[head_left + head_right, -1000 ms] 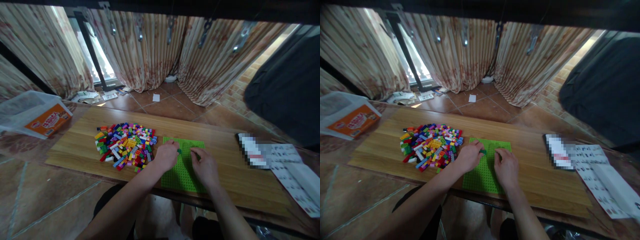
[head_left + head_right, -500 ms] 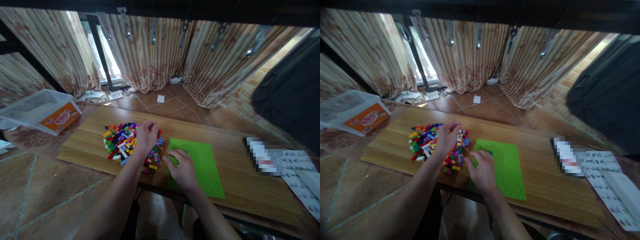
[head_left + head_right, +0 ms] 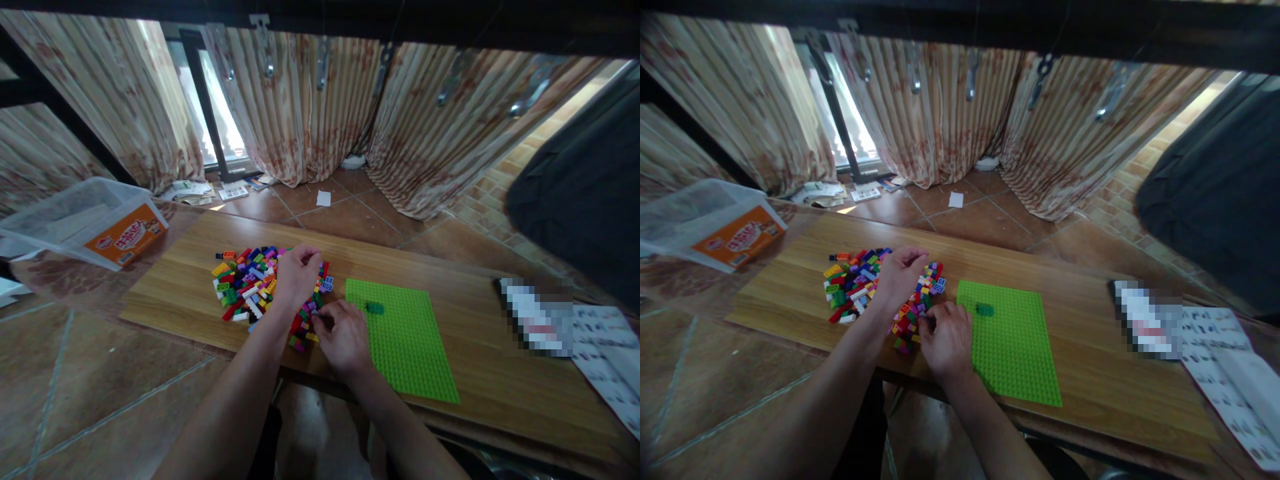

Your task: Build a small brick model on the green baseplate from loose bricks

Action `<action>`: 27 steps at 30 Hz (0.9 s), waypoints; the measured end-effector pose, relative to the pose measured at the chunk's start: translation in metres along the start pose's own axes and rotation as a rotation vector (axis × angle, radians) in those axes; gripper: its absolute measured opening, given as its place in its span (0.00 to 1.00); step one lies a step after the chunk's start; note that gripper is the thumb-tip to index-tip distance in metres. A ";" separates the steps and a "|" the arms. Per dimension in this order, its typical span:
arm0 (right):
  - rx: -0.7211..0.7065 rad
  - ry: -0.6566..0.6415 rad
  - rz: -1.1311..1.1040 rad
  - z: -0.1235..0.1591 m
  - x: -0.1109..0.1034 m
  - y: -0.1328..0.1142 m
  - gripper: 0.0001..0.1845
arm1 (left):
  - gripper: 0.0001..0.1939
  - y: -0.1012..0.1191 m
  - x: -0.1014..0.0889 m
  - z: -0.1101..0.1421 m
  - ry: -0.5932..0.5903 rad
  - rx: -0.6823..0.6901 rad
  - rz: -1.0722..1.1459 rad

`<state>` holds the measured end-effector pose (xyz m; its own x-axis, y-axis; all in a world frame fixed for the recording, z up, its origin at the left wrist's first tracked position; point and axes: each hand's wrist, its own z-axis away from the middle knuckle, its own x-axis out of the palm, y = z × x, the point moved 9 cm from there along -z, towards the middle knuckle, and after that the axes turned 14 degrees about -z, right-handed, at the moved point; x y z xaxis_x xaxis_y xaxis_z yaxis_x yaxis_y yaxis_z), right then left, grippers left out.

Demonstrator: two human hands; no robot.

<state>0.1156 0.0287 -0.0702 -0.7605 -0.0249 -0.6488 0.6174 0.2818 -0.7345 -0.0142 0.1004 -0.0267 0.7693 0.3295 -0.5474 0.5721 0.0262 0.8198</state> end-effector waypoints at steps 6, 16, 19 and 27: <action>-0.018 0.010 -0.233 0.001 -0.015 -0.003 0.08 | 0.08 0.003 0.007 0.002 -0.035 0.033 -0.006; 0.150 0.179 -0.506 0.002 -0.075 0.052 0.17 | 0.09 0.027 0.040 0.019 -0.206 0.200 -0.064; 0.233 0.275 -0.493 0.003 -0.104 0.083 0.19 | 0.09 0.035 0.056 0.027 -0.287 0.253 -0.101; 0.185 0.260 -0.222 0.003 -0.127 0.111 0.16 | 0.10 0.048 0.096 0.055 -0.487 0.392 -0.286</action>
<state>0.2811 0.0604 -0.0694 -0.8908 0.1845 -0.4152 0.4395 0.1186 -0.8904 0.1030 0.0817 -0.0488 0.5607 -0.1043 -0.8214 0.7616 -0.3244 0.5610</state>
